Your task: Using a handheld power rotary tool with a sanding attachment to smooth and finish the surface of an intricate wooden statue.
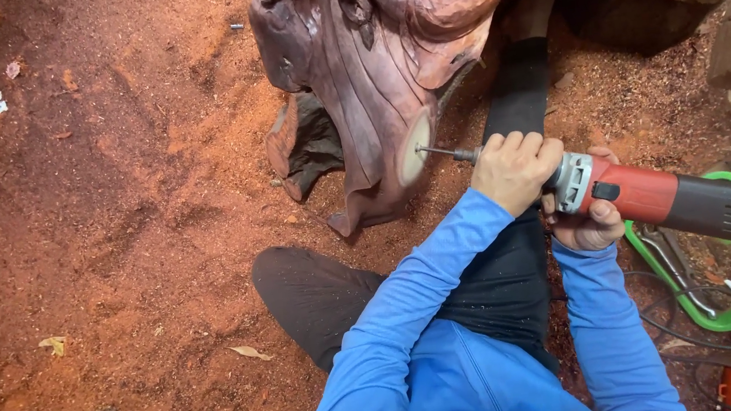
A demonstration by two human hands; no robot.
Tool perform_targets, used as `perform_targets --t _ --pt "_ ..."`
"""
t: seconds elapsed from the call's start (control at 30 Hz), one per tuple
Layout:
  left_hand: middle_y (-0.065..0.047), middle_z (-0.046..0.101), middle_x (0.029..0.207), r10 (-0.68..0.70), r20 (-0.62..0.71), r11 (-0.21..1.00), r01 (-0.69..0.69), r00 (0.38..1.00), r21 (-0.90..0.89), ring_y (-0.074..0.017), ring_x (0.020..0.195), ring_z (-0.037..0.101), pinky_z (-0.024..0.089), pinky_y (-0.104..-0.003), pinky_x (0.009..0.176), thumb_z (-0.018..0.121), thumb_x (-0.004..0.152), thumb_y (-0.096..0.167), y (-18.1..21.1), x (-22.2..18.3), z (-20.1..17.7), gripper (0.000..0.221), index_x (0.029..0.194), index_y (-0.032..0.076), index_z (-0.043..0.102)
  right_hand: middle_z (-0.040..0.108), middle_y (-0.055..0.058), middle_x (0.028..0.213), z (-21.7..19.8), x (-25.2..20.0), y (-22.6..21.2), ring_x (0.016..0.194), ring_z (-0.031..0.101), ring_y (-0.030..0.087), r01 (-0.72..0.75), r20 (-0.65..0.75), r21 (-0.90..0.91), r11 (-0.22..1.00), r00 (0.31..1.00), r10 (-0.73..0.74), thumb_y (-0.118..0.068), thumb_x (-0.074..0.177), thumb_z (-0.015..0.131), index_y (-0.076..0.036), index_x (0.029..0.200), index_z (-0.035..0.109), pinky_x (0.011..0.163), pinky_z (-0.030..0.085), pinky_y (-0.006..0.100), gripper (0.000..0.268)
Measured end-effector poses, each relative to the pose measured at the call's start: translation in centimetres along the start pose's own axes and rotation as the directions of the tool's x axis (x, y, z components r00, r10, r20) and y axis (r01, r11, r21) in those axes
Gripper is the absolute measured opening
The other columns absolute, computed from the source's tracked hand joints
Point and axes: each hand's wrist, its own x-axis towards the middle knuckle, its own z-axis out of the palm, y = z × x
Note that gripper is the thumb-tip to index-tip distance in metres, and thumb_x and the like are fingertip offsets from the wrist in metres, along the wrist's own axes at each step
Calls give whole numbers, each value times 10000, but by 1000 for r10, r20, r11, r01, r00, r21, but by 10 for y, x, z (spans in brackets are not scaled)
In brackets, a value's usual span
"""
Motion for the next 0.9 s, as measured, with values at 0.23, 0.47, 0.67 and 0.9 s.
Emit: perform_targets --t 0.23,0.47,0.67,0.9 --pt "-56 430 710 7 43 1000 -8 999 6 -283 629 514 433 -415 611 512 852 34 7 -18 6 99 812 121 536 620 173 721 -1 -18 3 430 647 292 -17 -1 29 999 1000 17 -311 689 711 -147 1391 463 287 517 305 763" --pt "-60 447 703 34 79 999 -35 996 11 -281 634 524 425 -417 619 545 841 63 5 -23 13 51 834 113 551 623 186 701 -11 -22 12 431 637 328 -7 -56 82 997 998 12 -313 700 697 -167 1408 474 293 522 346 756" --pt "-77 471 696 22 132 1000 -23 991 4 -296 631 541 426 -425 612 561 823 63 8 -45 13 43 844 101 559 619 176 663 -32 -44 24 386 584 321 -23 -131 61 998 991 31 -345 707 678 -164 1465 446 276 499 355 812" --pt "-84 508 668 40 177 999 -38 983 -12 -314 618 576 422 -452 612 584 779 81 7 -33 14 75 846 98 555 663 190 679 -29 -43 24 445 649 333 -9 -171 51 999 985 18 -387 744 665 -128 1387 518 302 518 342 709"
